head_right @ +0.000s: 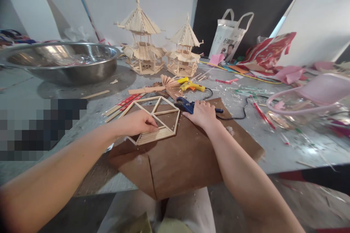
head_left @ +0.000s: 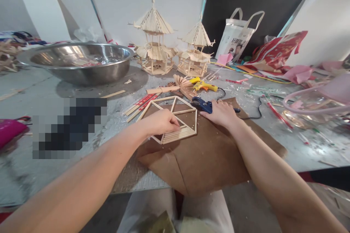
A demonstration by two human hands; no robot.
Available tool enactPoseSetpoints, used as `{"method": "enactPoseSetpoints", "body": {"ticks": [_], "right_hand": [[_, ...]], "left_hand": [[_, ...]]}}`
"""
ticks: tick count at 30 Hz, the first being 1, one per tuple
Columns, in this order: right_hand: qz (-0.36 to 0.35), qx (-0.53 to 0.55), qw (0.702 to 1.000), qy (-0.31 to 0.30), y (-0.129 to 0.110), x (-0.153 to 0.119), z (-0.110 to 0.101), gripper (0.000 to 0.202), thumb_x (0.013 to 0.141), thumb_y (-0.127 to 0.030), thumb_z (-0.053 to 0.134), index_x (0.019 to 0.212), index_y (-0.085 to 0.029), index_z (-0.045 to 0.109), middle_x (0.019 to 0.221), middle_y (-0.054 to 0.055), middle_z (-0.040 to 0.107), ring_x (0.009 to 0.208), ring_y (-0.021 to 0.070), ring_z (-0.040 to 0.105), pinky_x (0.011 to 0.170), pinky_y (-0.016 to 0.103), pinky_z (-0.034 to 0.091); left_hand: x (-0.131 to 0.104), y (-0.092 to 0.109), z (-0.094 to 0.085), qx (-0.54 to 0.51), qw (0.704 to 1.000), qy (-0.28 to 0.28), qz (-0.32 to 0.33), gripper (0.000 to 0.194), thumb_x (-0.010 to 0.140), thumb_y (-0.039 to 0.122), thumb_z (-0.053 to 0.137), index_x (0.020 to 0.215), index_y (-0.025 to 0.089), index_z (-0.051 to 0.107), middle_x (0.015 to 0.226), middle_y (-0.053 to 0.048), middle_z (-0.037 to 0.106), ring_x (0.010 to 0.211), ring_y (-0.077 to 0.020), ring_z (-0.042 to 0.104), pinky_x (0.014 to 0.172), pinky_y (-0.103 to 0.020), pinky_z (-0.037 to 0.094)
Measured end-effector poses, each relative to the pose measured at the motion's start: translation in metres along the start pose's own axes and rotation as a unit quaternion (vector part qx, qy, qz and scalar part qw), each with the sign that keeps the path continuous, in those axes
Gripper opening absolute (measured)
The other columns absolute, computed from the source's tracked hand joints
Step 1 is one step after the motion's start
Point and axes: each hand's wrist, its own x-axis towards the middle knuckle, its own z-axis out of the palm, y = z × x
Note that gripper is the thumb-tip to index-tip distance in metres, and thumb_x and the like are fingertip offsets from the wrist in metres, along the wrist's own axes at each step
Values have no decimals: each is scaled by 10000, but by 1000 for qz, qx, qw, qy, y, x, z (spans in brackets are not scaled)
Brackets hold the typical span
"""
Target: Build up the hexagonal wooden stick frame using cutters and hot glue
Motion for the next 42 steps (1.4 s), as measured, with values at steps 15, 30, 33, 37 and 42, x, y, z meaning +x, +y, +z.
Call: {"method": "enactPoseSetpoints", "body": {"ticks": [15, 30, 33, 37, 42], "right_hand": [[-9, -10, 1000, 14, 2, 1, 3, 669, 678, -660, 335, 1049, -116, 458, 1055, 193, 517, 992, 328, 469, 770, 415, 339], [-8, -5, 1000, 14, 1, 1, 3, 669, 671, -662, 344, 1046, -122, 462, 1046, 187, 524, 1006, 327, 462, 776, 421, 341], [-9, -3, 1000, 14, 1, 1, 3, 664, 670, -657, 355, 1043, -118, 463, 1040, 188, 525, 1000, 329, 466, 771, 422, 344], [-9, -4, 1000, 16, 2, 1, 3, 660, 671, -657, 355, 1038, -119, 465, 1040, 182, 526, 988, 330, 474, 774, 422, 346], [-10, -7, 1000, 15, 2, 1, 4, 668, 674, -656, 353, 1059, -120, 455, 1050, 188, 522, 990, 331, 472, 772, 420, 342]], "left_hand": [[3, 1, 0, 7, 1000, -2, -12, 236, 627, 344, 533, 741, 173, 648, 669, -1, 630, 615, -116, 524, 550, -203, 347], [4, -3, -1, -29, 999, -13, -10, 232, 603, 334, 537, 730, 179, 653, 643, 18, 619, 602, -106, 509, 569, -195, 351], [3, -2, -1, -39, 999, -8, -27, 232, 587, 336, 541, 715, 178, 652, 633, 18, 612, 593, -106, 507, 549, -194, 350], [2, -1, 0, -41, 998, 4, -37, 222, 586, 346, 542, 678, 174, 649, 586, 24, 586, 545, -95, 476, 516, -193, 336], [3, -1, 3, -10, 999, 27, -35, 255, 606, 395, 527, 641, 172, 645, 516, 26, 536, 510, -95, 447, 491, -203, 316]]}}
